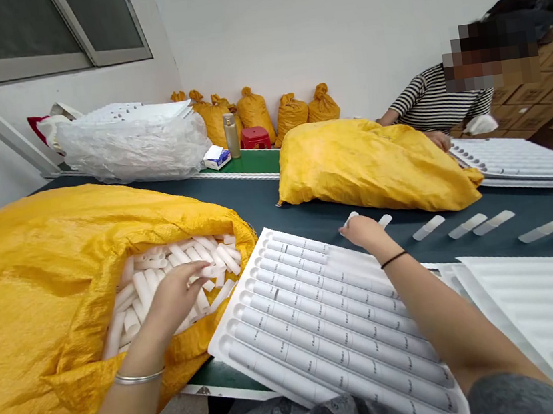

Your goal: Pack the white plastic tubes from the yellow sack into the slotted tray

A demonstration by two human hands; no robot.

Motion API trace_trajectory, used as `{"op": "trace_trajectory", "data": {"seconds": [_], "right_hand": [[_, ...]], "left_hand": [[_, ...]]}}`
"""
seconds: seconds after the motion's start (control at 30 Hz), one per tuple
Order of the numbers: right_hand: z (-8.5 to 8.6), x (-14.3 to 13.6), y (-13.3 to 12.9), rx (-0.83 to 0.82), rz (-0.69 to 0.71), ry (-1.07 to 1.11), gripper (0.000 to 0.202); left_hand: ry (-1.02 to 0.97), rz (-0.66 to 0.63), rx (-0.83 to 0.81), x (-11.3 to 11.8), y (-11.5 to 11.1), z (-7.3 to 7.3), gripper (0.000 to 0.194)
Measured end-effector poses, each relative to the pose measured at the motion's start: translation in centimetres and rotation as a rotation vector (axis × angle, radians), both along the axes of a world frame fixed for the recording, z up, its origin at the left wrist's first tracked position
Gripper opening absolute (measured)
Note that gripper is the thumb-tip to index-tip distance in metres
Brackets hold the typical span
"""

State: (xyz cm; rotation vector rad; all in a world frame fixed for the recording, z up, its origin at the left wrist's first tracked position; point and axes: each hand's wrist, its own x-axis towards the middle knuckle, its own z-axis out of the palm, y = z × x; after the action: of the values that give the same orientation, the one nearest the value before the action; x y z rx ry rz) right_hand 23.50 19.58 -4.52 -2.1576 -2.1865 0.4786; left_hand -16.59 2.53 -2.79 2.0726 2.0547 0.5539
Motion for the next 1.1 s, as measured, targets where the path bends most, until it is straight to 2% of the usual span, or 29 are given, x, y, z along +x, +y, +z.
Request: {"op": "trace_trajectory", "data": {"seconds": [0.13,0.23,0.37,0.5,0.57,0.67,0.73,0.83,0.9,1.0,1.1], "right_hand": [[-0.3,-2.2,-2.3,0.003,0.224,0.167,0.013],[0.0,-3.1,-3.9,0.089,0.263,0.242,0.015],[2.2,-3.9,-7.3,0.185,0.269,0.378,0.027],[4.6,-5.1,-11.7,0.084,0.447,0.878,0.031],[5.5,-5.4,-13.0,0.14,0.537,1.016,0.029],[6.3,-5.1,-13.7,0.329,0.705,0.88,0.027],[6.6,-4.8,-13.7,0.396,0.785,0.813,0.03],[6.7,-4.6,-13.7,0.451,0.74,0.812,0.032],[6.5,-4.6,-13.8,0.438,0.692,0.805,0.03],[6.3,-4.7,-14.0,0.362,0.609,0.787,0.025],[6.0,-4.9,-14.2,0.213,0.499,0.895,0.028]], "left_hand": [[-0.377,-0.123,0.105,4.9,-0.3,1.1,0.03],[-0.49,-0.22,0.158,7.2,-0.4,1.7,0.025],[-0.464,-0.29,0.201,8.6,-0.4,2.0,0.027],[-0.381,-0.372,0.184,9.8,-0.6,2.2,0.034],[-0.326,-0.407,0.2,10.4,-0.8,2.5,0.036],[-0.258,-0.477,0.256,10.9,-1.1,3.1,0.037],[-0.251,-0.505,0.285,11.0,-1.4,3.6,0.039],[-0.262,-0.469,0.282,10.9,-1.8,3.9,0.04],[-0.256,-0.458,0.273,10.8,-2.0,4.0,0.034],[-0.238,-0.473,0.329,11.0,-2.3,4.1,0.028],[-0.19,-0.477,0.454,11.3,-2.6,4.2,0.031]]}}
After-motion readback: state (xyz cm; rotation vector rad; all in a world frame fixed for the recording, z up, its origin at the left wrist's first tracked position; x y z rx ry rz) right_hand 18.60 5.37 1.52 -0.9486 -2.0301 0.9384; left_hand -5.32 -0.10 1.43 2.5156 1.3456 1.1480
